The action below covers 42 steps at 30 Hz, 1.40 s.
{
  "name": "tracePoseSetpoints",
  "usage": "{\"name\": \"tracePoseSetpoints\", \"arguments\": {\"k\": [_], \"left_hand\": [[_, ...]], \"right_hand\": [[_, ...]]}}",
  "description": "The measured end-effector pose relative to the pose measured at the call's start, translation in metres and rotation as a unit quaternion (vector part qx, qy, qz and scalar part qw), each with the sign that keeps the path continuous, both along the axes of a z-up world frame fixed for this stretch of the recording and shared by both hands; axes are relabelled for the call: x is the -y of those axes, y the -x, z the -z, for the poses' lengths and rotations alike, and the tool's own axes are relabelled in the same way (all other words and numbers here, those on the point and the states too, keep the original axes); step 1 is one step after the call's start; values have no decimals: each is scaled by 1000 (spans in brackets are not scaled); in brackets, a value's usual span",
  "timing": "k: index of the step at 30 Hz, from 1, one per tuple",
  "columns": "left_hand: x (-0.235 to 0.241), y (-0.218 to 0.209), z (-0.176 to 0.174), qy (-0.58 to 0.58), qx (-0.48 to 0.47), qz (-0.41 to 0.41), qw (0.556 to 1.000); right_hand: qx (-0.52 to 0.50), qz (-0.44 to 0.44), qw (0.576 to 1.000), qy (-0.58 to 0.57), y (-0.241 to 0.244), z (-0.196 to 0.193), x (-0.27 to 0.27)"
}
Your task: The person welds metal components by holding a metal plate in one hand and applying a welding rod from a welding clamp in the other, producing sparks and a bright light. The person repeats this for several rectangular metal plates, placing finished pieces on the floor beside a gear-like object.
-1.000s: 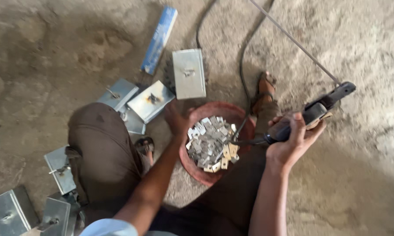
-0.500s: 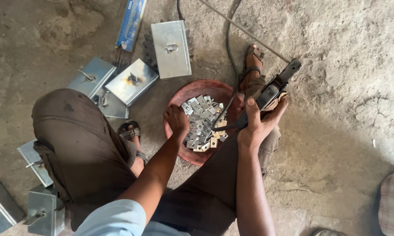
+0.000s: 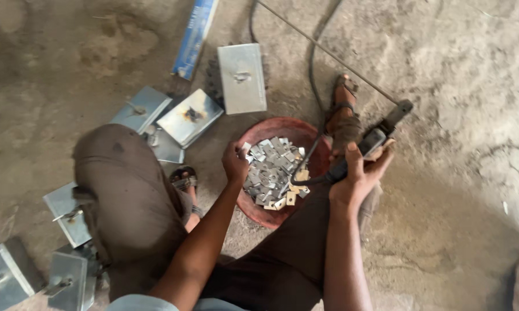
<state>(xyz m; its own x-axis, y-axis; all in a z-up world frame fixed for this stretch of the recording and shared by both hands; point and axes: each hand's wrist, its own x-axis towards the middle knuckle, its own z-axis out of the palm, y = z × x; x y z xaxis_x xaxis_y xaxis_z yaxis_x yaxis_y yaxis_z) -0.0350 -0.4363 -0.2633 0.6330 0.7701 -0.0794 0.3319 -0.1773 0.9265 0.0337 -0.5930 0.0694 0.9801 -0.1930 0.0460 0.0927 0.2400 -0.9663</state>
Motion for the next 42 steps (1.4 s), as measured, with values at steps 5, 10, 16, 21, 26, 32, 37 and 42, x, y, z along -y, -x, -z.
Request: {"name": "tracePoseSetpoints", "arguments": {"k": [5,10,16,21,26,32,37,42], "left_hand": [[-85,-66,-24,77,100,-107,986],[-178,-153,-39,-99,135,39,985],[-206,-198,-3,-174,151,109,967],[-196,-207,21,-16,127,23,992],[-194,-203,2,-29,193,13,981],[-190,-179,-51,-214,217,97,947],[-180,-165,-65,-261,178,60,947],[-181,-172,-33,-57,39,44,997]], "right_hand": [[-8,-4,999,32,-2,11,6],[-7,13,993,115,10,21,3],[-15,29,956,291,36,23,-12],[25,22,927,372,38,21,-26],[5,4,930,367,34,27,-31],[-14,-5,924,382,32,34,-34],[-3,-5,928,373,30,34,-38],[-21,-8,927,374,31,30,-42]]}}
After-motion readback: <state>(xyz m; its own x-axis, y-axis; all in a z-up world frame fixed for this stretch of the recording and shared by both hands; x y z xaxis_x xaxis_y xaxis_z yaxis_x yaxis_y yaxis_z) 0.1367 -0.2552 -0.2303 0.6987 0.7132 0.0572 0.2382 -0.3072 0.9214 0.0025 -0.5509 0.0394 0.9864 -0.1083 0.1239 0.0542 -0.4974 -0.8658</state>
